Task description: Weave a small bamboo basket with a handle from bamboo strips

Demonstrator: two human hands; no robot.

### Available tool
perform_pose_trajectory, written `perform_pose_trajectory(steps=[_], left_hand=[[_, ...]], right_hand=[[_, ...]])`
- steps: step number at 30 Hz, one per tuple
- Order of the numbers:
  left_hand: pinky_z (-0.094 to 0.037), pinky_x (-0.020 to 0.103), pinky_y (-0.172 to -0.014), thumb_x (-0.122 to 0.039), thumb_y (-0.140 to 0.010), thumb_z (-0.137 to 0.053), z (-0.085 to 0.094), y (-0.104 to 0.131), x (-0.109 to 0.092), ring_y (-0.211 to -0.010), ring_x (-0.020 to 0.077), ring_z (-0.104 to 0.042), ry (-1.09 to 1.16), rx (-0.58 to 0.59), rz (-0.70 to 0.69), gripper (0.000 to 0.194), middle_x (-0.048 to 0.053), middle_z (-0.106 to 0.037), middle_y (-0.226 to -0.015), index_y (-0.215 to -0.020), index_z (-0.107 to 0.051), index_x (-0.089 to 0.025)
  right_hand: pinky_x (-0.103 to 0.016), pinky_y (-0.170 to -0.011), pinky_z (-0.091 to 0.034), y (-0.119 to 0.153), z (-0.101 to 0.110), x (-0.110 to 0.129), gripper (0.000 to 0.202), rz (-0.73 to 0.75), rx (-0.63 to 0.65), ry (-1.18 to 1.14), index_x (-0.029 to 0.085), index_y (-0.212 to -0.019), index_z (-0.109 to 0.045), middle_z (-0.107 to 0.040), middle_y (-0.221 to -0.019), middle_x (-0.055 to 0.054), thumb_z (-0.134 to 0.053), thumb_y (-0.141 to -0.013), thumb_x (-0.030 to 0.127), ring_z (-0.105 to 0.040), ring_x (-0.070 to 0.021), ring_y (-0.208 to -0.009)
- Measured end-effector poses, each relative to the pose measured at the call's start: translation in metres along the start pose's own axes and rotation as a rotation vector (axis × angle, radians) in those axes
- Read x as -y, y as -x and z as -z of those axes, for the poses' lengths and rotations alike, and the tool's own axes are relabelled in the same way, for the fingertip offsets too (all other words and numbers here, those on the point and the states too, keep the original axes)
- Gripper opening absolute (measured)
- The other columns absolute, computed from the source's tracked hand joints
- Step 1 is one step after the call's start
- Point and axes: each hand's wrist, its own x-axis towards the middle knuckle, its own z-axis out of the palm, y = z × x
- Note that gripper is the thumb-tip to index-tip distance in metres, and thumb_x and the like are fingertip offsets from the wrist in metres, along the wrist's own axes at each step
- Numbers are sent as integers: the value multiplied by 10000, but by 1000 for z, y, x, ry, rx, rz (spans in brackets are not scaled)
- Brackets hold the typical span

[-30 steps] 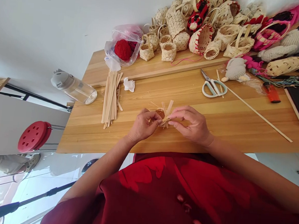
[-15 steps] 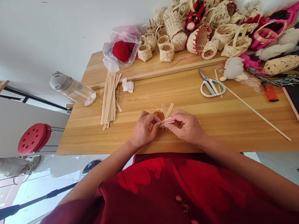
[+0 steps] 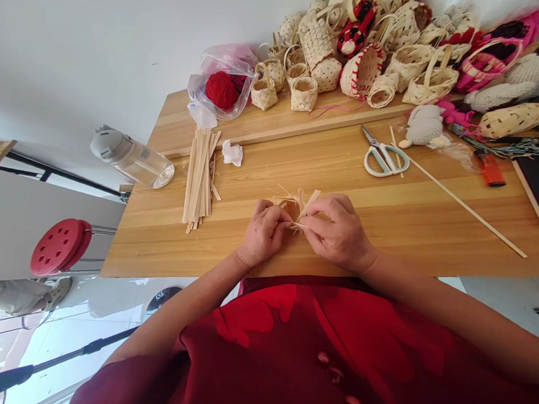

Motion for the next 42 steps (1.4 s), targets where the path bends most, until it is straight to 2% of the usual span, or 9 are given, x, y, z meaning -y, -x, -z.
perform_pose_trajectory(steps=[4, 7, 10, 13, 19, 26, 31, 34, 42], left_hand=[[-472, 381, -841, -137, -980, -547, 3, 0, 2, -820, 189, -509, -14, 0, -61, 132, 22, -674, -811, -868, -576, -201], [-489, 371, -836, -138, -975, -566, 2, 1, 1, -857, 197, -527, -17, -22, -46, 125, 24, -690, -819, -873, -595, -204], [-499, 417, -923, -145, -961, -598, 1, 1, 2, -926, 215, -569, -76, -90, -37, 103, 22, -716, -819, -887, -623, -212], [-508, 450, -983, -132, -951, -610, 2, 2, 6, -988, 226, -612, -152, -99, -128, 103, 29, -761, -890, -947, -663, -220], [-579, 377, -941, -91, -931, -647, 15, 3, 14, -1079, 200, -646, -83, -35, -272, 261, 53, -779, -1092, -1145, -696, -231], [-581, 316, -845, -189, -937, -690, 26, -9, 12, -930, 173, -675, 39, 4, -166, 81, 33, -793, -894, -982, -750, -220], [-503, 398, -966, -195, -975, -617, 32, -5, 11, -1139, 222, -627, -155, 164, -219, 171, 27, -806, -1039, -1013, -766, -271], [-450, 418, -946, -237, -979, -623, 37, -3, 9, -1124, 231, -619, -220, 232, -213, 179, 28, -803, -1090, -1068, -767, -295], [-366, 454, -972, -347, -880, -772, 40, -25, -2, -1114, 271, -582, -123, 243, 100, 120, 35, -773, -859, -805, -773, -253]], right_hand=[[-411, -1034, -390, -7, 1, -8, 193, 254, 125, 80, 230, -925, -707, -759, -1176, -27, -560, -941, 107, -558, -263, -1316], [-408, -995, -401, -16, -2, -20, 187, 162, 239, -82, 213, -895, -688, -774, -1025, -47, -535, -944, 118, -607, -260, -1257], [-394, -897, -432, -26, -2, -26, 113, 7, 251, -202, 201, -829, -680, -741, -910, -63, -598, -880, 141, -650, -261, -1060], [-381, -830, -437, -32, -1, -25, 90, -81, 258, -212, 189, -793, -686, -696, -830, -69, -624, -841, 144, -618, -249, -917], [-377, -813, -430, -35, -2, -21, 89, -126, 264, -189, 180, -782, -709, -683, -798, -73, -635, -820, 148, -606, -245, -875], [-341, -744, -429, -40, -3, -19, 115, -108, 298, -198, 178, -744, -679, -653, -730, -72, -600, -807, 124, -582, -240, -837], [-322, -723, -422, -43, 1, -19, 114, -116, 383, -202, 185, -740, -656, -626, -720, -66, -603, -817, 121, -568, -235, -841], [-316, -731, -420, -43, 3, -20, 124, -117, 396, -216, 189, -743, -658, -623, -722, -59, -598, -824, 116, -562, -229, -842], [-314, -739, -408, -45, 1, -20, 120, -98, 412, -230, 176, -750, -679, -629, -711, -57, -601, -810, 107, -555, -232, -855]])
